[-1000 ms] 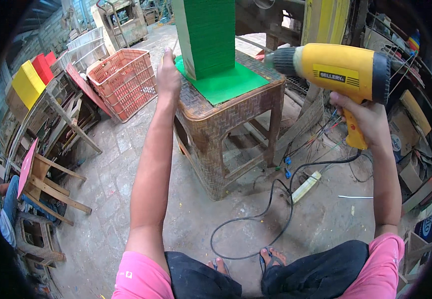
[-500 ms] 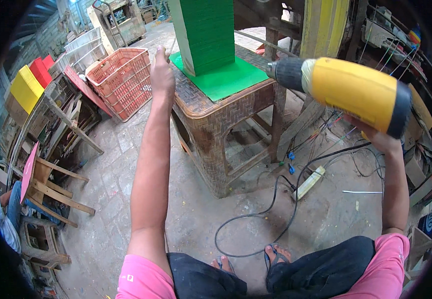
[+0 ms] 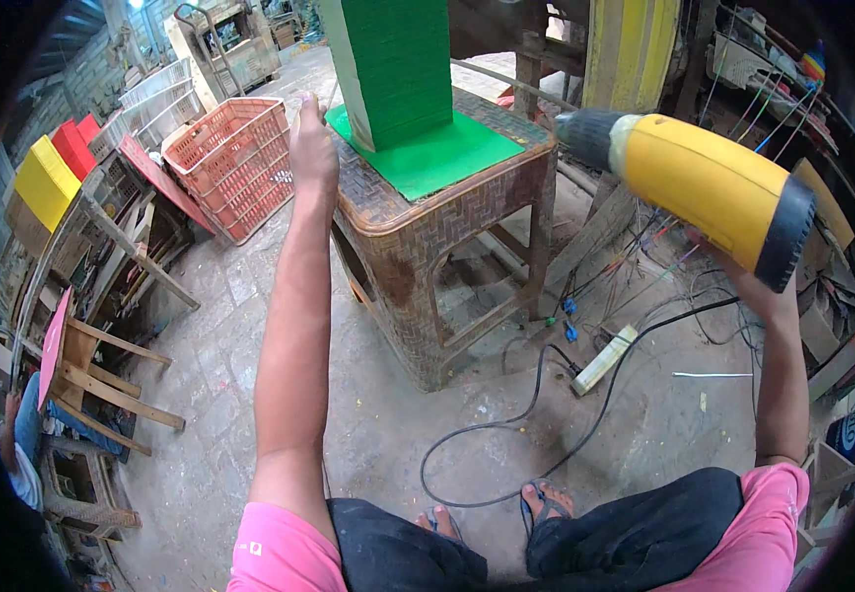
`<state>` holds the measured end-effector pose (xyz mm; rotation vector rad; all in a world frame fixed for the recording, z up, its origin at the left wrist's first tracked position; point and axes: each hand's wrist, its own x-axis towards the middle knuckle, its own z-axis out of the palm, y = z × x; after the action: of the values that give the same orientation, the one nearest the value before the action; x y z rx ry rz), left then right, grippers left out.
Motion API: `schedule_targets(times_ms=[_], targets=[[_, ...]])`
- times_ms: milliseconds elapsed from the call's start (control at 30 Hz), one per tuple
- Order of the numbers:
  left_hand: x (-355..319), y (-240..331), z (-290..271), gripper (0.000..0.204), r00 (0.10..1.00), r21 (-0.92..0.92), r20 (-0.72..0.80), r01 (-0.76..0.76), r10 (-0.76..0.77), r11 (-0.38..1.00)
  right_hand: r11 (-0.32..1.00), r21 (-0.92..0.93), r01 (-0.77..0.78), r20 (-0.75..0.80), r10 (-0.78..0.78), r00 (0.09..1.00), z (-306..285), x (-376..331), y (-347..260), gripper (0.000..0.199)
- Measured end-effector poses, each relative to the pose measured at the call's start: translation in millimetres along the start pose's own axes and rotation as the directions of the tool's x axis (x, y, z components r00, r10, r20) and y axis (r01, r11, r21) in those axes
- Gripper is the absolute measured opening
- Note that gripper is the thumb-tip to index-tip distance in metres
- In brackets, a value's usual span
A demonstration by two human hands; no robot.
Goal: The person uses a yellow heat gun to apply heat to a green plastic block and a pink plastic sheet. They move the heat gun back and forth over the surfaces of the objects, which are placed on a wooden stool and a table in a workshop environment.
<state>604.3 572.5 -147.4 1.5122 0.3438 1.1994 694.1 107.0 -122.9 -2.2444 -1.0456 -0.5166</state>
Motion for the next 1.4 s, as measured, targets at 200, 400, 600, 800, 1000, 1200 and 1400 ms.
schedule_targets(times_ms=[200,400,600,800,1000,1200,1400], targets=[[-1,1,4,0.058,1.0,0.042,-0.013,-0.021,0.021,0.999,0.912,0.4,0.089,0.049,-0.118,0.992,2,-7,-32,0.034],[-9,6,9,0.055,0.993,0.063,-0.086,-0.073,0.079,0.995,0.863,0.47,-0.183,-0.019,0.217,0.976,14,19,-32,0.034],[-8,4,-1,0.057,0.998,0.03,-0.046,-0.041,0.043,0.999,0.852,0.505,-0.137,0.084,0.11,0.99,21,3,-53,0.035],[-7,5,0,0.072,0.995,-0.013,0.06,0.08,-0.079,0.997,0.8,0.555,-0.228,0.051,0.241,0.969,19,26,-49,0.026],[2,-5,2,0.071,0.997,-0.013,0.082,0.016,-0.015,1.0,0.846,0.518,-0.128,0.018,0.139,0.99,26,23,-49,0.03],[-1,-5,4,0.07,0.997,0.002,0.08,0.02,-0.02,1.0,0.806,0.563,-0.181,0.103,0.149,0.983,31,28,-52,0.028],[-3,1,7,0.07,0.997,-0.049,0.065,0.043,-0.04,0.998,0.84,0.481,-0.253,0.122,0.222,0.967,26,36,-58,0.03]])
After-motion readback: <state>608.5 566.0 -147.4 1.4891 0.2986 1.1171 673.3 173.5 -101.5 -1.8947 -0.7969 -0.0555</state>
